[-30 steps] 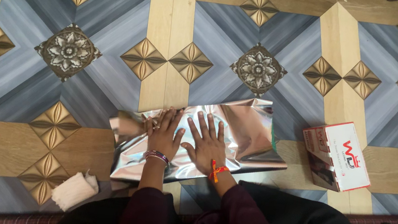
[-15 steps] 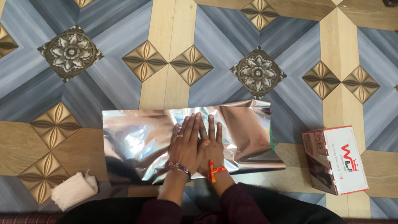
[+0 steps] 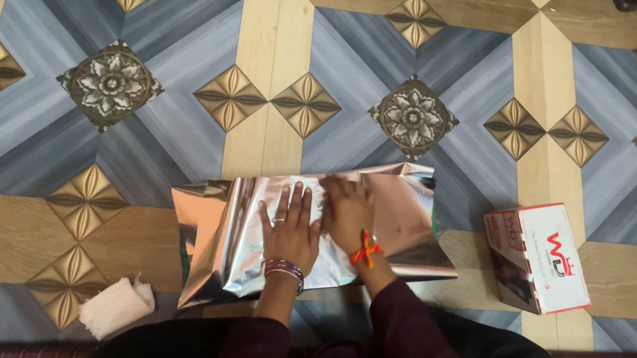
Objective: The person wraps a small hexagonal box using a green patterned cloth and a sheet of rose-gold metallic paper. They fold the paper around the box, smooth the edges, and secure the package with adhesive tape.
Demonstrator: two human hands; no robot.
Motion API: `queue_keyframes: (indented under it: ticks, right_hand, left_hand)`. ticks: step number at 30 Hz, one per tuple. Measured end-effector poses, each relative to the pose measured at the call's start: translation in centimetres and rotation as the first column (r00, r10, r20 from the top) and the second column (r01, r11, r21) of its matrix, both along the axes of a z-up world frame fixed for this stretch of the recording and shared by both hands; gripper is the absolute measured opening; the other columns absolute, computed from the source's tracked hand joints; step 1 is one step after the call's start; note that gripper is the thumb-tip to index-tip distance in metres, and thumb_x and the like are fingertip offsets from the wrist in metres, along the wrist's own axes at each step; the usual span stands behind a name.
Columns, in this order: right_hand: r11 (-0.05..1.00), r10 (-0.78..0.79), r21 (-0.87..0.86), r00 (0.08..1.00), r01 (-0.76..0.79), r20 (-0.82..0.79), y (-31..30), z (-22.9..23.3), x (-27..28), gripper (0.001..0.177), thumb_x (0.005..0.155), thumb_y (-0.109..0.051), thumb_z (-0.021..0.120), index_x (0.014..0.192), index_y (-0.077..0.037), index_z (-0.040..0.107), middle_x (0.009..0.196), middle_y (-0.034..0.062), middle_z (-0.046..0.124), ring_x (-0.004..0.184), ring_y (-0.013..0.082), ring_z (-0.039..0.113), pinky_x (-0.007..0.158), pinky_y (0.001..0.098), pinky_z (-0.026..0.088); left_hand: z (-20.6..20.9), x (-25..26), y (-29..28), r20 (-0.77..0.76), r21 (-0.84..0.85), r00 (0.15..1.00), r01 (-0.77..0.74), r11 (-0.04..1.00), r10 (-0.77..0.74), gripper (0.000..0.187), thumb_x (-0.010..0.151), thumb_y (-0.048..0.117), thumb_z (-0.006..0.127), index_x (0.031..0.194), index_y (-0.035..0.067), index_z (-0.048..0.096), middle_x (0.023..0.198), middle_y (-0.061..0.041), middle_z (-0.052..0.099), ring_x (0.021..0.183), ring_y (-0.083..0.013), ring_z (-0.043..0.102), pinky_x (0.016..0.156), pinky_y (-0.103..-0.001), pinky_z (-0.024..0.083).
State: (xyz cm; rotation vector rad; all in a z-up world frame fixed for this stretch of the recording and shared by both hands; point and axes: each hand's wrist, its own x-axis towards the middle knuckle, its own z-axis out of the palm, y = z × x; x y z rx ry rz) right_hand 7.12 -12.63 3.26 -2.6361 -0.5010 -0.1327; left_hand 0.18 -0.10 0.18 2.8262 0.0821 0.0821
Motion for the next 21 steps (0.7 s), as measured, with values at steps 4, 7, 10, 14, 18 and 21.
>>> queue_keyframes:
  ticks: [4, 7, 10, 14, 18, 21]
  right_hand:
    - [0.995, 0.079, -0.047, 0.992, -0.084, -0.102, -0.5, 0.4, 3.4, 0.040, 0.086, -0.025, 0.070, 0.126, -0.019, 0.068, 0.139, 0.0004, 0.063, 0.128, 0.0273, 0.054, 0.103, 0.0534, 0.038]
    - [0.960, 0.197, -0.161, 0.960, -0.231, -0.200, -0.5, 0.0, 6.0, 0.045, 0.081, -0.029, 0.074, 0.124, -0.020, 0.069, 0.134, 0.0010, 0.065, 0.129, 0.0278, 0.053, 0.102, 0.0608, 0.034]
    - [0.892, 0.295, -0.214, 0.870, -0.399, -0.394, -0.6, -1.2, 8.9, 0.043, 0.083, -0.033, 0.070, 0.124, -0.021, 0.070, 0.126, 0.0018, 0.069, 0.126, 0.0266, 0.057, 0.108, 0.0674, 0.027]
    - [0.865, 0.341, -0.113, 0.736, -0.490, -0.584, -0.2, -4.3, 12.0, 0.043, 0.090, -0.047, 0.066, 0.120, -0.017, 0.073, 0.119, 0.0076, 0.072, 0.116, 0.0311, 0.065, 0.103, 0.0533, 0.042]
    - [0.848, 0.429, 0.102, 0.560, -0.521, -0.709, -1.1, -6.6, 14.5, 0.053, 0.091, -0.053, 0.067, 0.118, -0.008, 0.070, 0.109, 0.0116, 0.071, 0.103, 0.0294, 0.068, 0.091, 0.0398, 0.051]
    - [0.828, 0.483, 0.229, 0.443, -0.512, -0.755, -1.5, -6.9, 15.4, 0.049, 0.092, -0.049, 0.067, 0.111, -0.004, 0.072, 0.100, 0.0119, 0.074, 0.096, 0.0248, 0.066, 0.089, 0.0400, 0.050]
  left_hand:
    - [1.0, 0.5, -0.5, -0.086, 0.028, 0.996, 0.001, 1.000, 0.001, 0.069, 0.100, 0.049, 0.036, 0.157, 0.012, 0.031, 0.167, -0.004, 0.022, 0.155, -0.0242, 0.012, 0.120, -0.064, -0.003]
    - [1.4, 0.6, -0.6, -0.147, 0.056, 0.989, 0.015, 0.998, -0.007, 0.069, 0.101, 0.050, 0.035, 0.158, 0.013, 0.028, 0.167, -0.004, 0.020, 0.156, -0.0250, 0.009, 0.120, -0.064, -0.003]
    - [1.5, 0.5, -0.5, -0.152, 0.061, 0.988, 0.013, 0.998, -0.003, 0.068, 0.101, 0.050, 0.034, 0.158, 0.013, 0.027, 0.168, -0.004, 0.020, 0.156, -0.0252, 0.008, 0.120, -0.064, -0.002]
    - [1.3, 0.5, -0.5, -0.068, 0.051, 0.998, -0.004, 0.999, 0.008, 0.069, 0.101, 0.049, 0.034, 0.158, 0.010, 0.028, 0.167, -0.005, 0.020, 0.155, -0.0248, 0.010, 0.120, -0.063, 0.000]
    - [0.7, 0.4, -0.6, -0.067, 0.061, 0.998, -0.018, 0.998, 0.022, 0.067, 0.101, 0.047, 0.034, 0.157, 0.011, 0.030, 0.167, -0.005, 0.021, 0.155, -0.0239, 0.011, 0.121, -0.063, 0.000]
    - [0.5, 0.5, -0.5, -0.035, 0.046, 0.999, -0.021, 0.999, 0.023, 0.065, 0.102, 0.045, 0.034, 0.157, 0.011, 0.031, 0.167, -0.005, 0.023, 0.155, -0.0245, 0.012, 0.121, -0.063, 0.000]
